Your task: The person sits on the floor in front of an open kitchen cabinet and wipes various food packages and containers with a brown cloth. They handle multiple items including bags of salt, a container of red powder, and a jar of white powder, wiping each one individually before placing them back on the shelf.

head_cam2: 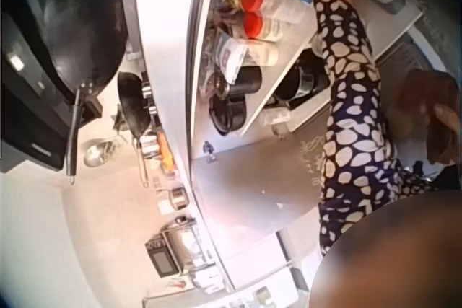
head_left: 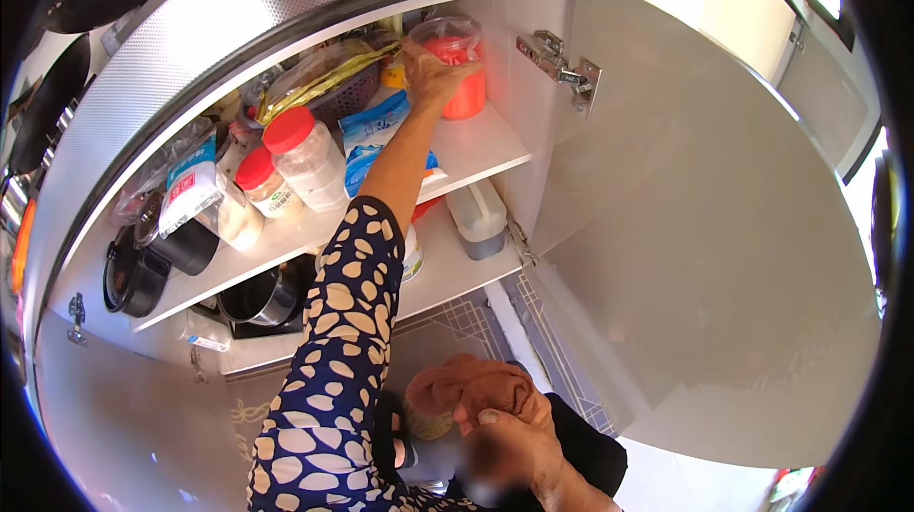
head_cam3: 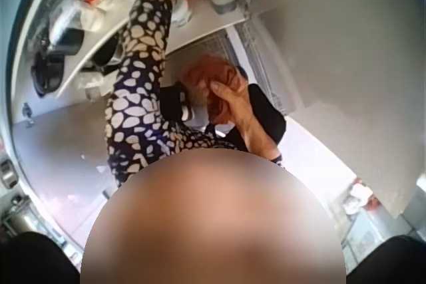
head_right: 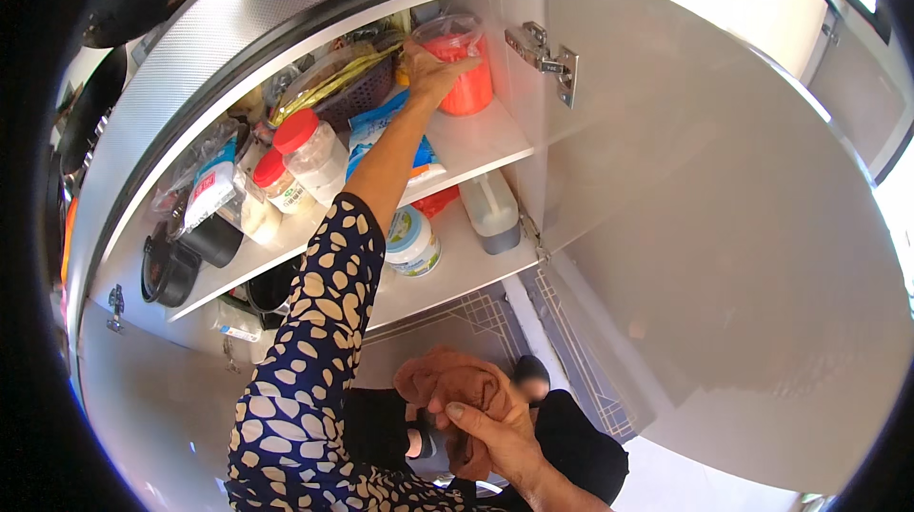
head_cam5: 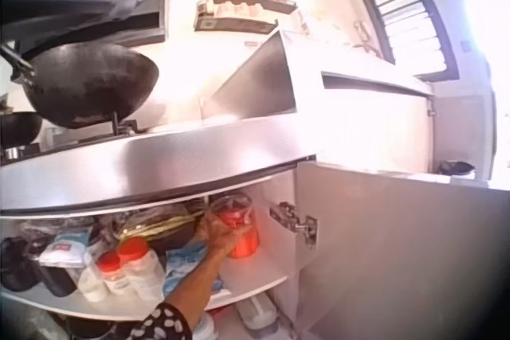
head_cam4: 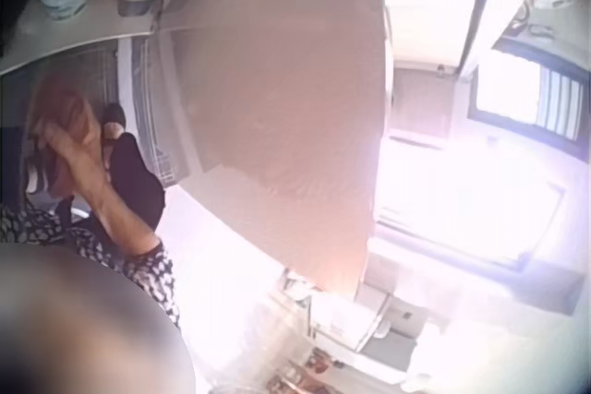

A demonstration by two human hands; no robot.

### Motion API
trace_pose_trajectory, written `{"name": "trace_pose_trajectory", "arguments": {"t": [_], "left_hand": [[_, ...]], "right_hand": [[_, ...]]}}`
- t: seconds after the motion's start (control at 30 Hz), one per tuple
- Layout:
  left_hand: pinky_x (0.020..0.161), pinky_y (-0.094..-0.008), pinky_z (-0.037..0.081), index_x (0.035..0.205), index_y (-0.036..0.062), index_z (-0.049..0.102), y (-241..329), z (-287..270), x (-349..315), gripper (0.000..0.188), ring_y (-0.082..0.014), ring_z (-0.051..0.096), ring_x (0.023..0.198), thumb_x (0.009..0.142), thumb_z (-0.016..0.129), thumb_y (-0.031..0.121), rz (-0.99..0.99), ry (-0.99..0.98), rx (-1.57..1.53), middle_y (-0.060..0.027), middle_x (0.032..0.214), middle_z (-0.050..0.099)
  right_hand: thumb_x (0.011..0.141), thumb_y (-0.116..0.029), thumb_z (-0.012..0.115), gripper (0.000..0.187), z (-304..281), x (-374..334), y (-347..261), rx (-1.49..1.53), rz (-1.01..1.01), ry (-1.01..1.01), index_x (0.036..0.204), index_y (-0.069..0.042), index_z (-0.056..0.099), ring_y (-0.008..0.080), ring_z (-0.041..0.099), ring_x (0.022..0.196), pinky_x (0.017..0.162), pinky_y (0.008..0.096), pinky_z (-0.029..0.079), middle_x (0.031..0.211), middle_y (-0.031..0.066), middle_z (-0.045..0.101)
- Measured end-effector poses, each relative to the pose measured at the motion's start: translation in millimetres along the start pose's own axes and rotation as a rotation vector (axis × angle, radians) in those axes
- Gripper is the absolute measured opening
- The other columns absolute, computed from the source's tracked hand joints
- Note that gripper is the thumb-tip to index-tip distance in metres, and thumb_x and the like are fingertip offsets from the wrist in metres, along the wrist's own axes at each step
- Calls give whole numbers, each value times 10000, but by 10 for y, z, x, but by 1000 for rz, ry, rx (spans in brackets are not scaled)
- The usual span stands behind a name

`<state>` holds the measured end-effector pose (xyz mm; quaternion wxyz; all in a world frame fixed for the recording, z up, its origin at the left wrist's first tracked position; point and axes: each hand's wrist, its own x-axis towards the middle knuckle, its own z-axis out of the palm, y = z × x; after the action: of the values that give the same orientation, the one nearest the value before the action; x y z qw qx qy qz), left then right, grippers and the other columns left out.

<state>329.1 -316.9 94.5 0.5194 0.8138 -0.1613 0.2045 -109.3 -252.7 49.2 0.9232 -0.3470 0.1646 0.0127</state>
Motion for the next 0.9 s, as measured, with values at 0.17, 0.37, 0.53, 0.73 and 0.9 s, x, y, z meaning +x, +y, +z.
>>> {"name": "trace_pose_trajectory", "arguments": {"t": [0.17, 0.37, 0.53, 0.73, 0.9], "left_hand": [[1038, -419, 367, 1407, -3, 110, -22, 131, 0, 1270, -418, 409, 1216, 468, 888, 353, -15, 97, 84, -292, 1278, 391], [1026, -424, 374, 1427, 18, 95, 237, 0, -256, 1283, -402, 363, 1251, 481, 882, 384, -181, 65, 104, -289, 1336, 329], [1018, -466, 337, 1373, 32, 158, 419, 63, -529, 1209, -406, 328, 1197, 461, 876, 370, -250, 138, 78, -260, 1272, 305], [1037, -474, 282, 1374, 30, 142, 347, 4, -986, 1203, -405, 276, 1206, 474, 872, 354, -49, 178, -39, -268, 1267, 291], [1048, -434, 325, 1369, -8, 155, 161, 100, -1043, 1228, -350, 351, 1248, 452, 900, 327, 82, 173, -271, -243, 1325, 323]], "right_hand": [[812, -32, 621, 470, -99, -53, -32, 62, -16, -53, 1244, 53, 458, 167, 591, 791, 734, 283, 501, 945, 150, 629], [840, 5, 614, 470, -168, -103, -39, 82, 23, -90, 1269, 41, 427, 179, 617, 820, 766, 291, 519, 963, 154, 632], [833, 4, 619, 475, -199, -194, -5, 64, 25, -59, 1265, 50, 426, 184, 621, 821, 766, 293, 520, 967, 163, 632], [821, -4, 630, 486, -230, -205, 40, 56, 39, -67, 1255, 66, 425, 195, 627, 823, 765, 300, 522, 973, 179, 633], [810, -39, 653, 508, -186, -258, -13, 32, 12, -17, 1246, 76, 421, 211, 635, 822, 757, 320, 528, 971, 198, 634]]}}
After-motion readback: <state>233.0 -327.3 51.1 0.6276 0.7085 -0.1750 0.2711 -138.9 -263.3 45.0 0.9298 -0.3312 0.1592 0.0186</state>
